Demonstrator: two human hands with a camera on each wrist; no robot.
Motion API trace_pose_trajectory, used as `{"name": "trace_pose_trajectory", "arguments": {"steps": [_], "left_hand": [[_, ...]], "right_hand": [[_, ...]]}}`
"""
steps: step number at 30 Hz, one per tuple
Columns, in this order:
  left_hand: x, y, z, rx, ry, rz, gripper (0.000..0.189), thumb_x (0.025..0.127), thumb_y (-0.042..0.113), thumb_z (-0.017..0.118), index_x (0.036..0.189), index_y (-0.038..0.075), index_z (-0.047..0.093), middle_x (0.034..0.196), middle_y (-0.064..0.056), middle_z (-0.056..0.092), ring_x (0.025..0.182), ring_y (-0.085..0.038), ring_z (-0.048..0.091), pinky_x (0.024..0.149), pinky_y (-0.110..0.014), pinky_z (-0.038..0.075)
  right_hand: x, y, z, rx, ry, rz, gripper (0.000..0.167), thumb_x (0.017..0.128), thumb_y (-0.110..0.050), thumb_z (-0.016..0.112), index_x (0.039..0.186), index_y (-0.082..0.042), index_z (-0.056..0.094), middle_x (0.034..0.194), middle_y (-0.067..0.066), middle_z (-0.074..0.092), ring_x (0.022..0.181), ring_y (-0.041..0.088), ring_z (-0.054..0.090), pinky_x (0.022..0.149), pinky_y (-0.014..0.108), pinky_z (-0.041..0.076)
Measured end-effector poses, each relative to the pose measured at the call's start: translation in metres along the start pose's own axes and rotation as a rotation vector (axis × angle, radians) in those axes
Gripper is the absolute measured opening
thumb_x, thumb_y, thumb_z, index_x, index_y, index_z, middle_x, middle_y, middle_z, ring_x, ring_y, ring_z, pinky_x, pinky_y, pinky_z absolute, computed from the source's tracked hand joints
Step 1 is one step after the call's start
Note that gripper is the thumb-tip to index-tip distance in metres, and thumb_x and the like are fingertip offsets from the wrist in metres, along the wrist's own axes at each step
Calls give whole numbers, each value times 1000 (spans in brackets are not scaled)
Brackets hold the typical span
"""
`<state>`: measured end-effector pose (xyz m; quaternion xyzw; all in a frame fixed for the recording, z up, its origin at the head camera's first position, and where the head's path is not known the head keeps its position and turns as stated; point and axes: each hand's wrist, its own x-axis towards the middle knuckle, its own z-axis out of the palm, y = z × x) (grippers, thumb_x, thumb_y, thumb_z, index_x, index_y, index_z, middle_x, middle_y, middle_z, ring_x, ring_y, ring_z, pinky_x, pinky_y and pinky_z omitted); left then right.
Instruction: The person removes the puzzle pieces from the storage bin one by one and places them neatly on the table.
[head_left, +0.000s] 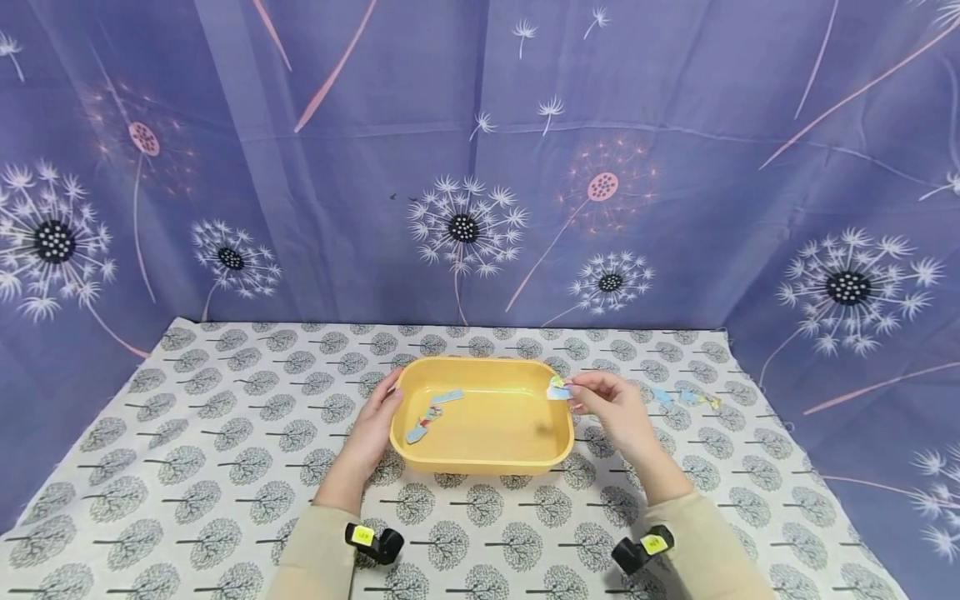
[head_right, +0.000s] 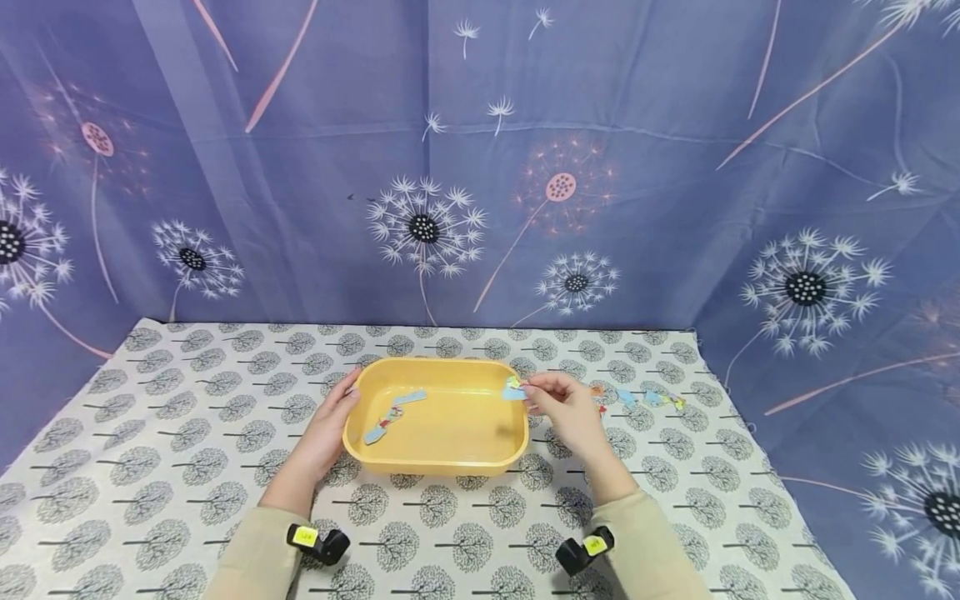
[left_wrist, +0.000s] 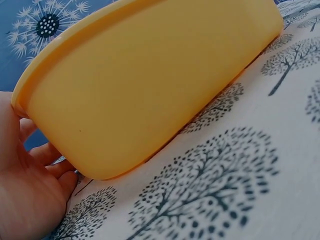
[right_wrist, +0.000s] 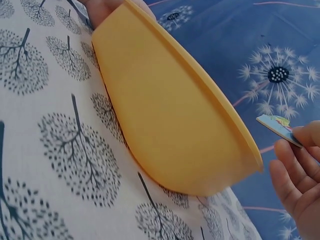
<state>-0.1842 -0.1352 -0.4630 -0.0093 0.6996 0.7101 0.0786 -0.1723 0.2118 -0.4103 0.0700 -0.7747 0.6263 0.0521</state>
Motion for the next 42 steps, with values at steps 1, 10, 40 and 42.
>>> {"name": "trace_pose_trajectory", "arguments": {"steps": [1, 10, 40, 42], "left_hand": [[0, 0, 0, 1, 0, 1, 50, 102, 33, 38, 150, 26, 25, 150, -10, 33, 132, -32, 43, 106, -40, 43], [2, -2, 2, -7, -14, 10, 50, 103, 30, 38, 150, 23, 24, 153, -9, 29, 135, -31, 39, 110, -39, 39], [-1, 1, -1, 16, -15, -33, 52, 102, 36, 37, 151, 27, 21, 152, -8, 30, 133, -28, 42, 106, -36, 43], [-1, 1, -2, 17, -15, -34, 52, 102, 35, 37, 151, 27, 21, 152, -8, 30, 133, -28, 42, 106, -35, 43]], "right_hand": [[0, 1, -2, 1, 4, -1, 29, 88, -8, 65, 107, 13, 58, 84, -8, 67, 74, 9, 66, 69, 26, 60], [-2, 15, -27, 3, 82, 52, 33, 89, -12, 65, 110, 13, 56, 85, -9, 68, 76, 8, 68, 69, 24, 60], [-11, 59, -95, 371, 487, 281, 8, 84, -9, 71, 91, -10, 67, 77, -5, 66, 64, 7, 64, 58, 19, 58], [-11, 60, -97, 334, 521, 303, 8, 84, -10, 71, 90, -11, 67, 77, -7, 66, 63, 5, 63, 56, 17, 56]]}}
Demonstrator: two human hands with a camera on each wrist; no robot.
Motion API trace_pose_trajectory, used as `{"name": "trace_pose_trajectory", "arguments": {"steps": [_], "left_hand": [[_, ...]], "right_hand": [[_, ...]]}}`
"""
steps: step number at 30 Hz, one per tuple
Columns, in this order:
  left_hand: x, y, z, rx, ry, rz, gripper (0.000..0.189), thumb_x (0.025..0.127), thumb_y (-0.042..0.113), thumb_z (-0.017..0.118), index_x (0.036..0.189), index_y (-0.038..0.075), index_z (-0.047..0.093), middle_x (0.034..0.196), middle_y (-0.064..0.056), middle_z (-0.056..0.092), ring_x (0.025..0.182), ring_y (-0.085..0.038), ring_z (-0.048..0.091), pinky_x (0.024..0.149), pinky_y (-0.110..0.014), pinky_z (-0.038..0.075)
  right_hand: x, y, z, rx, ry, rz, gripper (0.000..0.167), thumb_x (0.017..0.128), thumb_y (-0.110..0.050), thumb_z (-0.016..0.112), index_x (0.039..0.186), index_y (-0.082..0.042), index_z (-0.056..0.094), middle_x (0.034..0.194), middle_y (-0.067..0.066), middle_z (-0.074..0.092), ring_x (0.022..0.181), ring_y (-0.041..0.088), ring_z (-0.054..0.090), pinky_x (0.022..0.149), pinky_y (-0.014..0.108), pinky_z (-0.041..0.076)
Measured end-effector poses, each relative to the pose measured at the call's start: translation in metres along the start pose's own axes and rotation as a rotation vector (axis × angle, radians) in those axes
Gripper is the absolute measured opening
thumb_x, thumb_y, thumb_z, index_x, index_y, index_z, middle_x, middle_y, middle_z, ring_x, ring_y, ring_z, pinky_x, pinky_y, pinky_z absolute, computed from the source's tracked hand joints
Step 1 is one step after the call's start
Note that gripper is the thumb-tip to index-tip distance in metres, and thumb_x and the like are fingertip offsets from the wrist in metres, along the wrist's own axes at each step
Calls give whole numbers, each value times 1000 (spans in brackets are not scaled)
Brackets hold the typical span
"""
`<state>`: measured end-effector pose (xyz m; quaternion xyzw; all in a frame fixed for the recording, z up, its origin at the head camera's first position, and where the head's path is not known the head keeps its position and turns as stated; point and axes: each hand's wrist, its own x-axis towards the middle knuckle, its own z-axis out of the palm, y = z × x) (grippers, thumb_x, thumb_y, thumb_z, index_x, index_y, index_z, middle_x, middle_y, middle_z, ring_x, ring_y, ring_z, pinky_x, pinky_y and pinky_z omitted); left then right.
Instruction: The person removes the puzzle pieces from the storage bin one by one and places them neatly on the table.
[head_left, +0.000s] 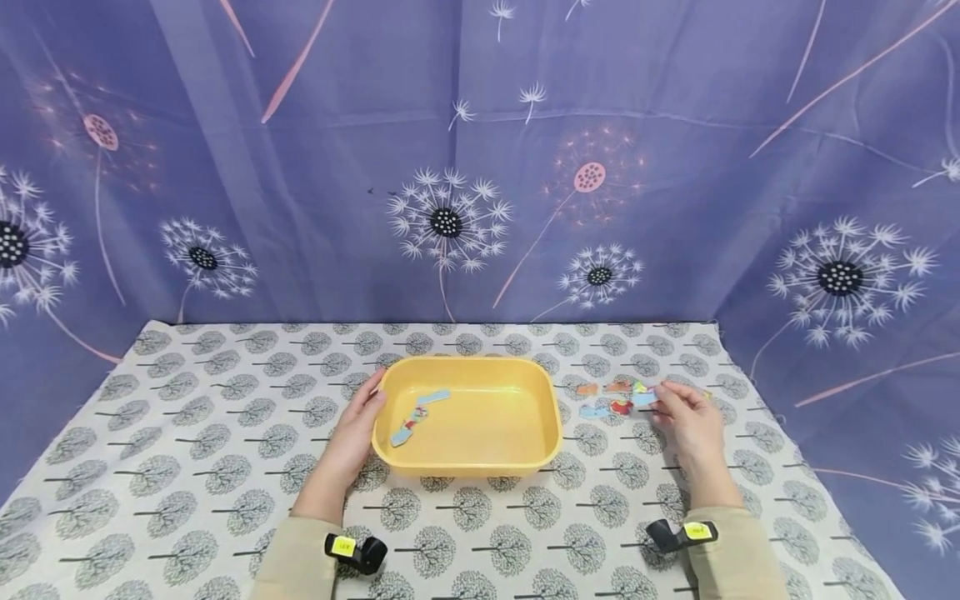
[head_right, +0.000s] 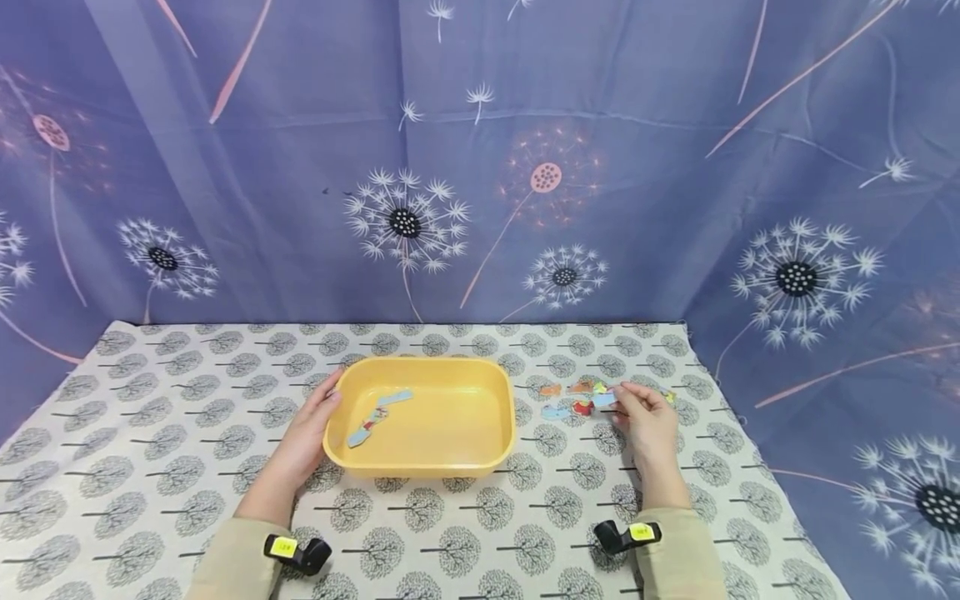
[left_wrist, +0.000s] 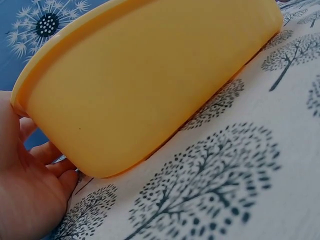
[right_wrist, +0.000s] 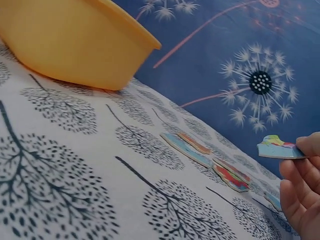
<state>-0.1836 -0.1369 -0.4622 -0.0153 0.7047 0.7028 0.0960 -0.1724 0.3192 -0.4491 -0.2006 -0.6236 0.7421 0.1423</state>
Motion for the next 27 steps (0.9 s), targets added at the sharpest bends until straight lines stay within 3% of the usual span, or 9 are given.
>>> {"name": "trace_pose_trajectory", "arguments": {"steps": [8, 17, 27], "left_hand": [[1, -1, 0, 18, 19, -4, 53, 102, 36, 39, 151, 27, 23, 152, -10, 29, 133, -28, 42, 106, -35, 43], [1, 1, 1, 17, 19, 2, 51, 102, 33, 38, 151, 25, 23, 153, -10, 28, 133, -29, 42, 107, -35, 41], [0, 2, 1, 20, 18, 0, 51, 103, 31, 37, 151, 26, 22, 153, -9, 28, 134, -29, 41, 107, -36, 41]], "right_hand": [[6, 6, -6, -135, 120, -16, 7, 84, -14, 72, 88, -15, 66, 83, -12, 61, 62, 1, 61, 50, 15, 53], [9, 12, -8, -175, 144, -31, 7, 86, -12, 69, 90, -11, 64, 73, -8, 65, 59, 3, 61, 49, 16, 54], [8, 11, -9, -365, 121, -48, 24, 89, -18, 66, 106, -2, 60, 73, -13, 64, 63, 0, 61, 55, 17, 56]]}}
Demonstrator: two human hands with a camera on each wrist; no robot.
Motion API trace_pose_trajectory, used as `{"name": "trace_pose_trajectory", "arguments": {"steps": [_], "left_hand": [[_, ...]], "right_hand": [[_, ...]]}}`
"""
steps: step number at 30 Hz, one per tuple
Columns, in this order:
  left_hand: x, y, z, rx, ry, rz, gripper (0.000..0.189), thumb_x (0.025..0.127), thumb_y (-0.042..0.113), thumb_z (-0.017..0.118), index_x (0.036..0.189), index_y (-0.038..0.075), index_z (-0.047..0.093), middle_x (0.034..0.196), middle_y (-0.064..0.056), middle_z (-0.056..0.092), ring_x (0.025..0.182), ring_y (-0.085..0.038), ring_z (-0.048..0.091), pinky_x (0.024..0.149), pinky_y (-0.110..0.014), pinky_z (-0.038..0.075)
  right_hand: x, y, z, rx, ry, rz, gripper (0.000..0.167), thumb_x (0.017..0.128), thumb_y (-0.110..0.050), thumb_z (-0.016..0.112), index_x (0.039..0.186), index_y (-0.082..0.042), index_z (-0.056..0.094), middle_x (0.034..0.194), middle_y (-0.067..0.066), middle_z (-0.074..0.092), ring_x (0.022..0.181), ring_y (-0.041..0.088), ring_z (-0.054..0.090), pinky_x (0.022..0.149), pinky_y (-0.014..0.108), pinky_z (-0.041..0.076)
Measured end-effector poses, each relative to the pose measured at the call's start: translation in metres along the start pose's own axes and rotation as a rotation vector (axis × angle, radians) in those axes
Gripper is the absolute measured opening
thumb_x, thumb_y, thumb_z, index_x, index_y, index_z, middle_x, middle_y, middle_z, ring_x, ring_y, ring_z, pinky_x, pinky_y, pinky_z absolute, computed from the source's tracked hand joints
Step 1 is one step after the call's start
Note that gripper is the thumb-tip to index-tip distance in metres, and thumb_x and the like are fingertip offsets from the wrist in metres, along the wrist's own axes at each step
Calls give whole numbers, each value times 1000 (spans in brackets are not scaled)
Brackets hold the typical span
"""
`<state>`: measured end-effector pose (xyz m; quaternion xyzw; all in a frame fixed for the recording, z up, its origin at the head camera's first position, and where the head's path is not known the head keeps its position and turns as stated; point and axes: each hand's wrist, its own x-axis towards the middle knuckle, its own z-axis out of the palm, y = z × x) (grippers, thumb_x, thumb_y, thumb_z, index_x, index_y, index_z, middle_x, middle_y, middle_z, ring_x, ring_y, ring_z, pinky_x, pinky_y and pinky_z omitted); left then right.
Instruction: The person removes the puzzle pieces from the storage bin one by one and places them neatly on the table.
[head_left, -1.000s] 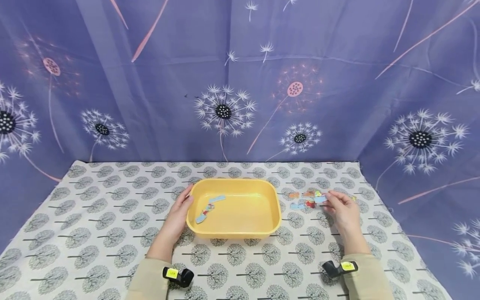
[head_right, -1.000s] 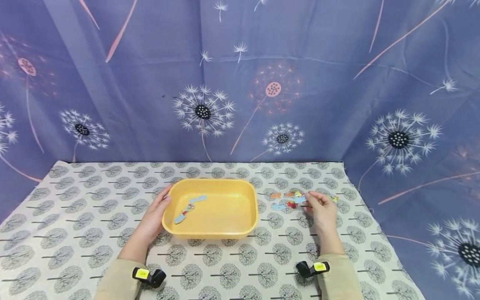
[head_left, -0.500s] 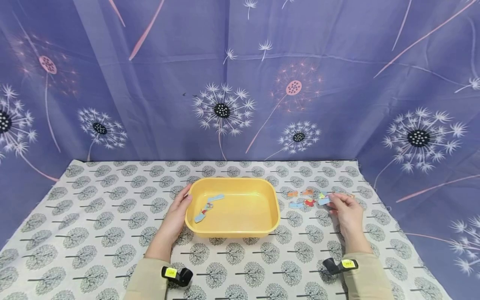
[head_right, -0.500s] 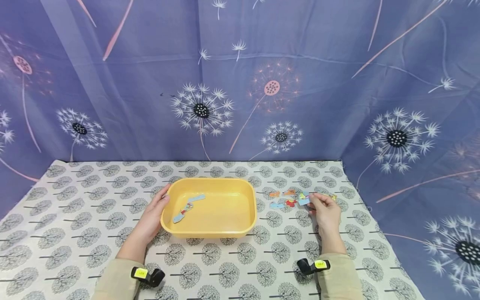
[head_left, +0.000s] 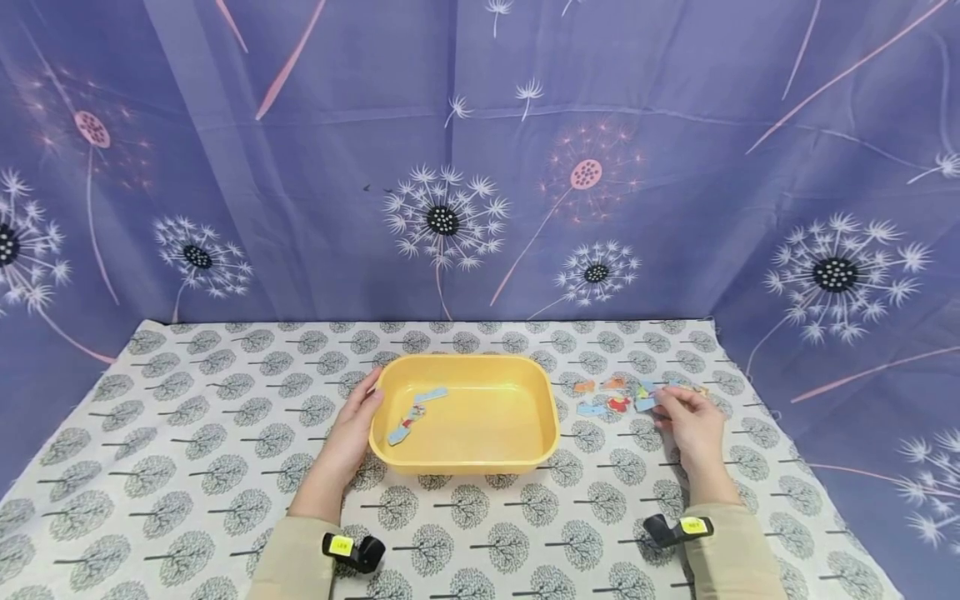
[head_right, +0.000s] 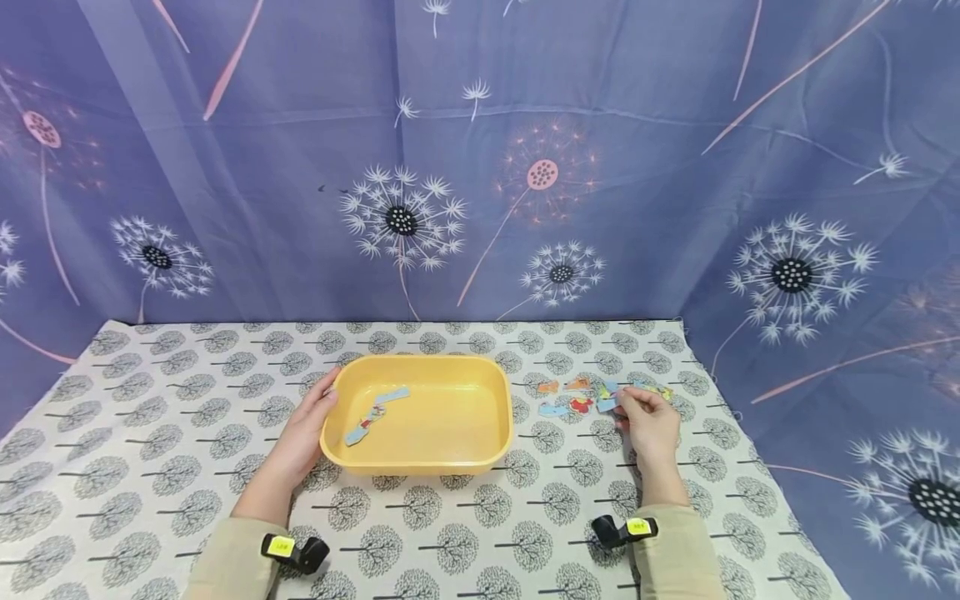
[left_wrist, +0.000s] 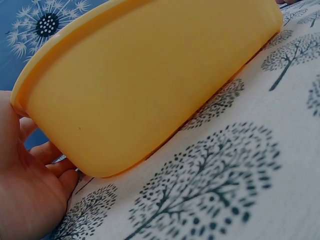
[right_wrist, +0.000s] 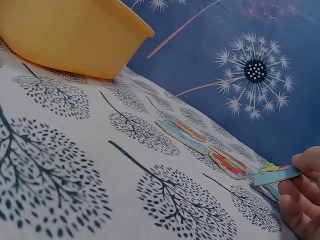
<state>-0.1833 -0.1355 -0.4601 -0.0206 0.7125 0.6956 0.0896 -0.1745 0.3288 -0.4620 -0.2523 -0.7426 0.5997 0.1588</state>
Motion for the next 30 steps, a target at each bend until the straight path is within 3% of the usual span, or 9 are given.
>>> {"name": "trace_pose_trajectory", "arguments": {"steps": [10, 21, 30], "left_hand": [[-1, 0, -1, -5, -3, -4, 52, 102, 36, 38, 151, 29, 23, 151, -10, 31, 132, -27, 44, 106, -34, 43], [-1, 0, 0, -4, -6, -5, 51, 102, 32, 37, 151, 26, 22, 153, -9, 28, 133, -28, 42, 107, -35, 41], [0, -1, 0, -3, 7, -13, 52, 102, 34, 38, 151, 27, 23, 152, -9, 30, 132, -28, 43, 107, -35, 42]], "right_hand": [[-2, -1, -3, -48, -6, 14, 20, 88, -18, 67, 103, -6, 61, 71, -14, 64, 61, 0, 61, 56, 18, 57], [-4, -1, -7, -177, 27, 36, 36, 93, -27, 59, 116, 1, 60, 76, -13, 61, 66, -3, 58, 59, 17, 57], [-5, -4, -12, -205, 53, 47, 43, 93, -35, 57, 118, 0, 59, 76, -13, 61, 65, -2, 59, 59, 16, 56]]}}
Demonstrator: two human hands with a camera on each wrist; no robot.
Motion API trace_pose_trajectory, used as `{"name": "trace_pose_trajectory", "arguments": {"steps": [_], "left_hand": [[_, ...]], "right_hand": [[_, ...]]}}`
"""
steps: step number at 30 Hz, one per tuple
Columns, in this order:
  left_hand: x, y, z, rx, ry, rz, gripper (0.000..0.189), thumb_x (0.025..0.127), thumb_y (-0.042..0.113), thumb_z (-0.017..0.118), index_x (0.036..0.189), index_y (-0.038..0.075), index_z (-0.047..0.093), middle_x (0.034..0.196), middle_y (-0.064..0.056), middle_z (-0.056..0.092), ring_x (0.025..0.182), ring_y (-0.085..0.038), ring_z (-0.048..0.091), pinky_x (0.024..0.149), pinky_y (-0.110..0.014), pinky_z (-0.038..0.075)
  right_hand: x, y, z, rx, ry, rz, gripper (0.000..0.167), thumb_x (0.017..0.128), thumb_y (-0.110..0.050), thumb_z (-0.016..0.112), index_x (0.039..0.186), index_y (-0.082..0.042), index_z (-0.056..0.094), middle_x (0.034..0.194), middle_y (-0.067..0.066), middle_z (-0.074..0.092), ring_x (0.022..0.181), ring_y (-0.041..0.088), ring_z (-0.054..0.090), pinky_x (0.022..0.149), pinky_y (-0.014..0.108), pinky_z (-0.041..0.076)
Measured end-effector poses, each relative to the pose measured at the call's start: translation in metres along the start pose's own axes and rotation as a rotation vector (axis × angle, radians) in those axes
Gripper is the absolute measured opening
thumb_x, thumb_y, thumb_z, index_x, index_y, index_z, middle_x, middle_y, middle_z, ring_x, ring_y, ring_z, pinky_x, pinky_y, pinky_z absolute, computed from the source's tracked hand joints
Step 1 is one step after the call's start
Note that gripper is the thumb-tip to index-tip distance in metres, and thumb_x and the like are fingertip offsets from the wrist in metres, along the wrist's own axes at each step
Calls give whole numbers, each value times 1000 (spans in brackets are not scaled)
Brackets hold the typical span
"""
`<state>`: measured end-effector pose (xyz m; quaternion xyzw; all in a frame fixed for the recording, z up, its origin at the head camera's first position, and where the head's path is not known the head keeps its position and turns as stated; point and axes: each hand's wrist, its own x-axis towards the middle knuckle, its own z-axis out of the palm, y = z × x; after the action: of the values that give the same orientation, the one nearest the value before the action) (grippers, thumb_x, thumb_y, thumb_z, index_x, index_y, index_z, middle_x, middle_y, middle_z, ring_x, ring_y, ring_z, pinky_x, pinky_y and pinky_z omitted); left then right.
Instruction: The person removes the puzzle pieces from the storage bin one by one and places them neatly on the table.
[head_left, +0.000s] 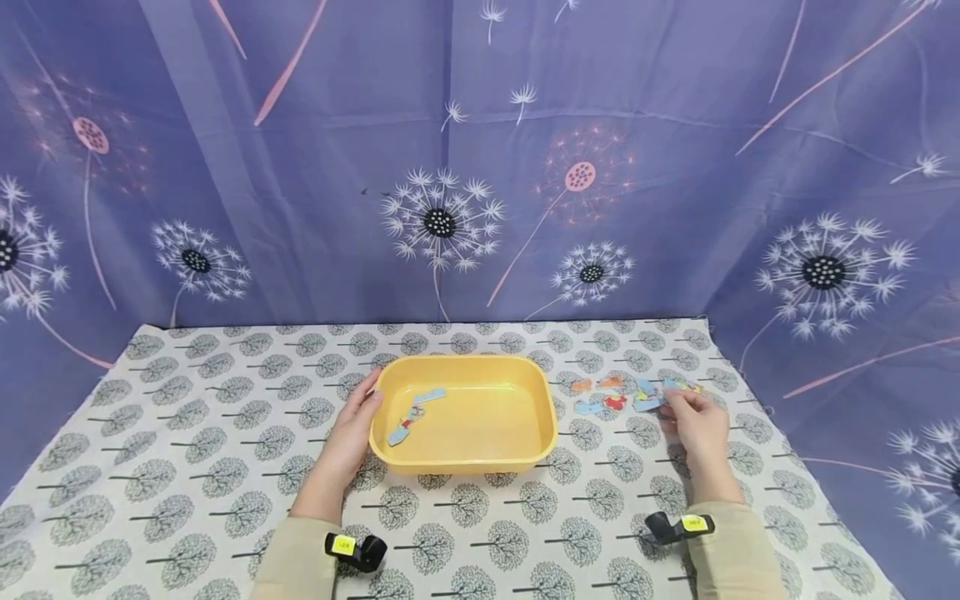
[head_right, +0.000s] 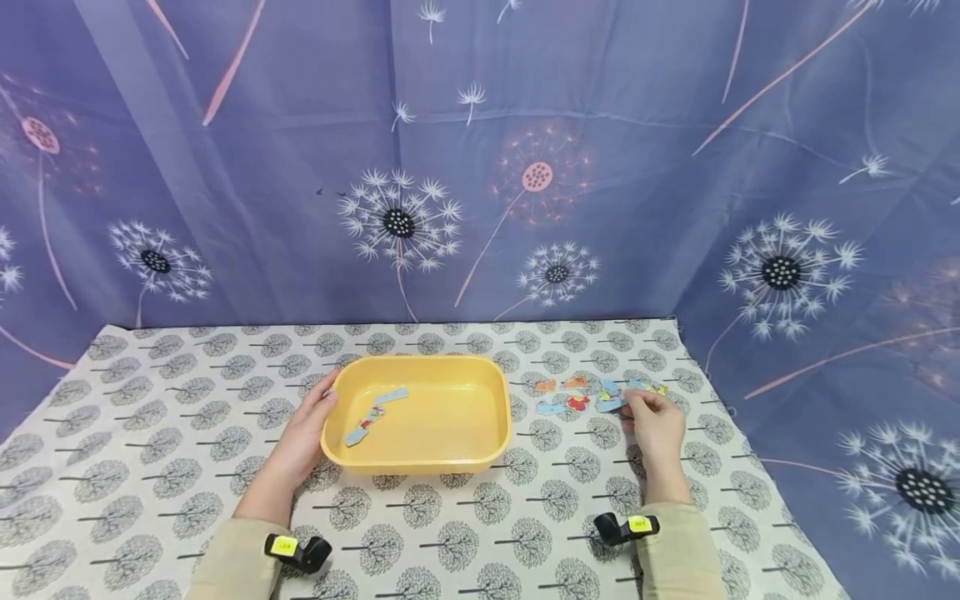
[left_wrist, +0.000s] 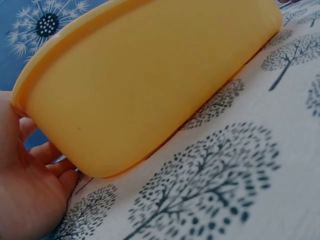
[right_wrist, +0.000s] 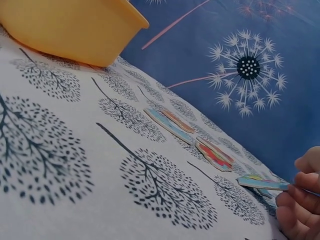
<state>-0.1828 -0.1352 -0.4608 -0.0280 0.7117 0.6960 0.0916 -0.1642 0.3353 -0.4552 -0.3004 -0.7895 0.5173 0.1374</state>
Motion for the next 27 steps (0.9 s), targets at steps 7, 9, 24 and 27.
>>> {"name": "trace_pose_trajectory", "arguments": {"steps": [7, 9, 24, 27], "left_hand": [[-1, -2, 0, -5, 2, 5, 51, 102, 33, 38, 151, 28, 22, 154, -8, 28, 132, -29, 44, 108, -39, 41], [-2, -1, 1, 0, 6, 6, 52, 102, 33, 39, 151, 29, 23, 155, -8, 27, 132, -29, 43, 108, -39, 40], [-1, 0, 1, -5, 4, 31, 52, 102, 35, 37, 151, 25, 23, 154, -9, 27, 133, -30, 41, 110, -40, 38], [-1, 0, 0, 3, 8, 33, 52, 102, 35, 37, 151, 25, 23, 154, -9, 27, 135, -30, 40, 111, -40, 37]], "right_hand": [[-3, -8, -8, 75, -13, 25, 34, 93, -31, 58, 113, -3, 60, 105, -10, 56, 72, -4, 62, 65, 16, 57], [-5, -11, -10, 104, -28, 27, 34, 93, -30, 59, 113, -4, 60, 103, -13, 56, 73, -3, 62, 66, 17, 57], [-23, -44, 4, -41, -209, -205, 42, 95, -32, 54, 120, 3, 57, 97, -5, 66, 83, -1, 63, 76, 20, 57], [-27, -54, 13, -55, -243, -234, 44, 95, -34, 55, 118, 3, 58, 111, 13, 66, 83, -1, 62, 78, 23, 57]]}}
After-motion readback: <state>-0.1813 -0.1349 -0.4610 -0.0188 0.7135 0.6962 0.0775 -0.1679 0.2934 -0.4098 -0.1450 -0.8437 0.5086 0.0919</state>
